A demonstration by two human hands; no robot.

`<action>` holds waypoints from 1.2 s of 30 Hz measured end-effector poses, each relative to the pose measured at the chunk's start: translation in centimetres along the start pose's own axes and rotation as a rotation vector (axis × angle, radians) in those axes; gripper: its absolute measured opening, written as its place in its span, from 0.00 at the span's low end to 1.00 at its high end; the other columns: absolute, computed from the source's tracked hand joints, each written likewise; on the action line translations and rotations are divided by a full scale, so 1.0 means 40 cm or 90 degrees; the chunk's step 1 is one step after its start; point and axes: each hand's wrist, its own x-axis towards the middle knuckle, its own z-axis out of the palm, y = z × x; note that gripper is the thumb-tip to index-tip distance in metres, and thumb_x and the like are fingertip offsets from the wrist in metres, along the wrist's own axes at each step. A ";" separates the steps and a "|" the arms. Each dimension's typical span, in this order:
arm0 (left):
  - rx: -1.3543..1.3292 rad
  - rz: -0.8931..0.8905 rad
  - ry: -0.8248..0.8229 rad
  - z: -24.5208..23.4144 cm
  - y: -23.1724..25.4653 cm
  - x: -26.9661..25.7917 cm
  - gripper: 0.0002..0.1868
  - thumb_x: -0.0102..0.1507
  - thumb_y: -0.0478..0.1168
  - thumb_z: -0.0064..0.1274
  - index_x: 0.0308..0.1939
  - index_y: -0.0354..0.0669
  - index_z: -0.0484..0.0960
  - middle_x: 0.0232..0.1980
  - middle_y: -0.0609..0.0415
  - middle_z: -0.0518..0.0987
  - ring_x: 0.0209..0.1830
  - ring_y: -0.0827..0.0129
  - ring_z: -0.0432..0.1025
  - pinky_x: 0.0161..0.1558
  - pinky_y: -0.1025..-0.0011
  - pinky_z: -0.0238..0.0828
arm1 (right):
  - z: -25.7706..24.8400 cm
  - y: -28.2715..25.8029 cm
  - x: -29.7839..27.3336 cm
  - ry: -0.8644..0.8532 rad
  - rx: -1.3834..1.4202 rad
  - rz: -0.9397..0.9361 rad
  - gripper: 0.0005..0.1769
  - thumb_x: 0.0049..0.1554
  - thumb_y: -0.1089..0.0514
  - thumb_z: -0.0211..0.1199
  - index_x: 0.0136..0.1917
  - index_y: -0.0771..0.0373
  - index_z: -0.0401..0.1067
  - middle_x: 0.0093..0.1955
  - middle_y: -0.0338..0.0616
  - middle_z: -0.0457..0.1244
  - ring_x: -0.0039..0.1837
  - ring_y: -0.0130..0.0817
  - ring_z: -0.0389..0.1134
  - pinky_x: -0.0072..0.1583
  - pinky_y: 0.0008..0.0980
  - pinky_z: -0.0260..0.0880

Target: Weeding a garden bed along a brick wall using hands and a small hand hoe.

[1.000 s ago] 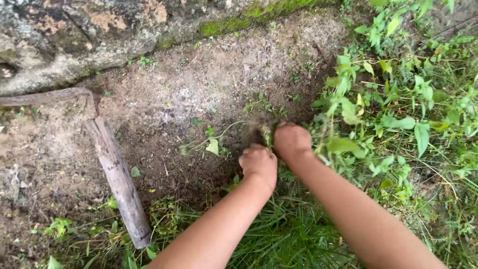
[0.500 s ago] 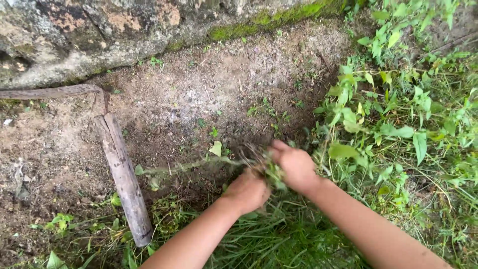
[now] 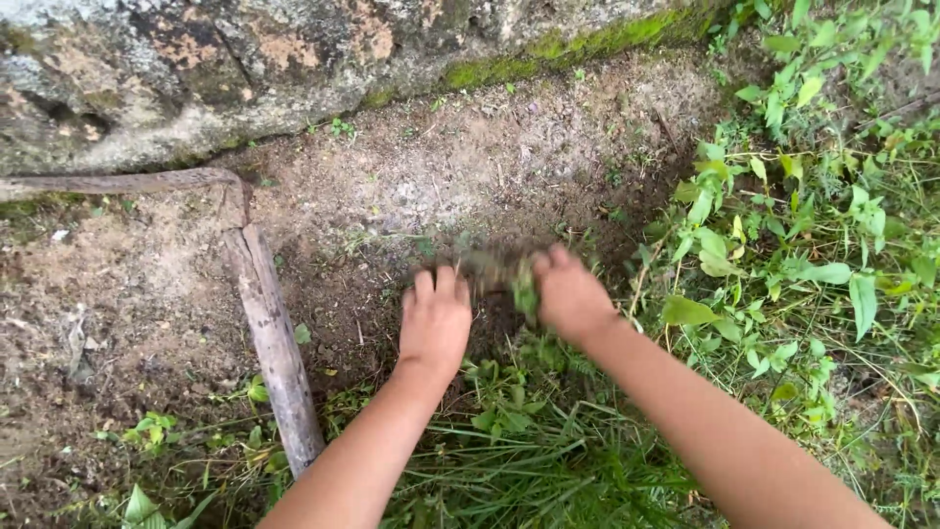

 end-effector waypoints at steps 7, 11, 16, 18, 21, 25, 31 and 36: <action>-0.222 0.041 -0.034 0.146 0.039 -0.091 0.22 0.62 0.19 0.48 0.59 0.31 0.77 0.55 0.35 0.76 0.51 0.55 0.77 0.46 0.72 0.84 | 0.003 -0.041 -0.167 -0.090 -0.138 -0.254 0.32 0.50 0.64 0.64 0.67 0.59 0.63 0.69 0.50 0.57 0.71 0.51 0.59 0.69 0.46 0.64; -0.204 0.049 0.029 0.041 -0.010 -0.091 0.26 0.61 0.21 0.46 0.64 0.35 0.68 0.61 0.36 0.69 0.49 0.57 0.77 0.43 0.69 0.83 | 0.007 -0.076 -0.075 0.091 -0.101 -0.323 0.35 0.47 0.71 0.57 0.68 0.53 0.65 0.72 0.41 0.59 0.68 0.46 0.66 0.67 0.41 0.70; -0.223 -0.158 0.091 -0.020 -0.100 -0.075 0.30 0.63 0.26 0.48 0.71 0.37 0.63 0.63 0.37 0.65 0.48 0.50 0.77 0.46 0.61 0.81 | -0.007 -0.200 0.012 0.252 -0.144 -0.483 0.37 0.45 0.69 0.60 0.69 0.53 0.66 0.78 0.45 0.56 0.60 0.52 0.69 0.55 0.45 0.74; -0.262 -0.198 0.083 -0.018 -0.114 -0.076 0.31 0.58 0.27 0.52 0.66 0.40 0.67 0.63 0.38 0.65 0.51 0.46 0.75 0.49 0.57 0.79 | 0.037 -0.210 0.065 0.329 -0.202 -0.419 0.29 0.53 0.65 0.59 0.68 0.69 0.64 0.69 0.56 0.60 0.56 0.49 0.71 0.52 0.43 0.76; -0.233 -0.183 0.086 0.011 -0.111 -0.071 0.31 0.55 0.29 0.55 0.63 0.38 0.70 0.63 0.37 0.66 0.54 0.46 0.74 0.50 0.58 0.79 | 0.051 -0.199 0.111 0.241 -0.285 -0.358 0.18 0.57 0.66 0.57 0.61 0.72 0.69 0.62 0.58 0.64 0.59 0.48 0.71 0.60 0.42 0.76; -0.210 -0.176 0.063 0.024 -0.117 -0.065 0.29 0.56 0.32 0.56 0.62 0.34 0.71 0.63 0.37 0.67 0.53 0.49 0.75 0.48 0.61 0.80 | 0.013 -0.153 0.162 0.242 0.017 -0.211 0.20 0.50 0.74 0.57 0.56 0.67 0.72 0.57 0.62 0.65 0.51 0.46 0.73 0.52 0.36 0.78; -0.204 -0.073 0.038 -0.053 -0.058 -0.033 0.28 0.70 0.62 0.48 0.44 0.36 0.79 0.40 0.46 0.78 0.35 0.62 0.78 0.30 0.66 0.79 | -0.066 -0.036 0.112 0.272 0.697 0.214 0.10 0.64 0.57 0.57 0.54 0.63 0.74 0.47 0.49 0.70 0.47 0.39 0.70 0.48 0.38 0.75; -0.133 -0.044 0.013 0.164 0.015 0.113 0.12 0.70 0.40 0.41 0.43 0.40 0.80 0.32 0.47 0.81 0.27 0.63 0.80 0.25 0.63 0.80 | -0.016 -0.044 0.105 0.201 0.475 0.063 0.17 0.61 0.48 0.65 0.50 0.66 0.75 0.44 0.49 0.70 0.46 0.38 0.73 0.50 0.33 0.72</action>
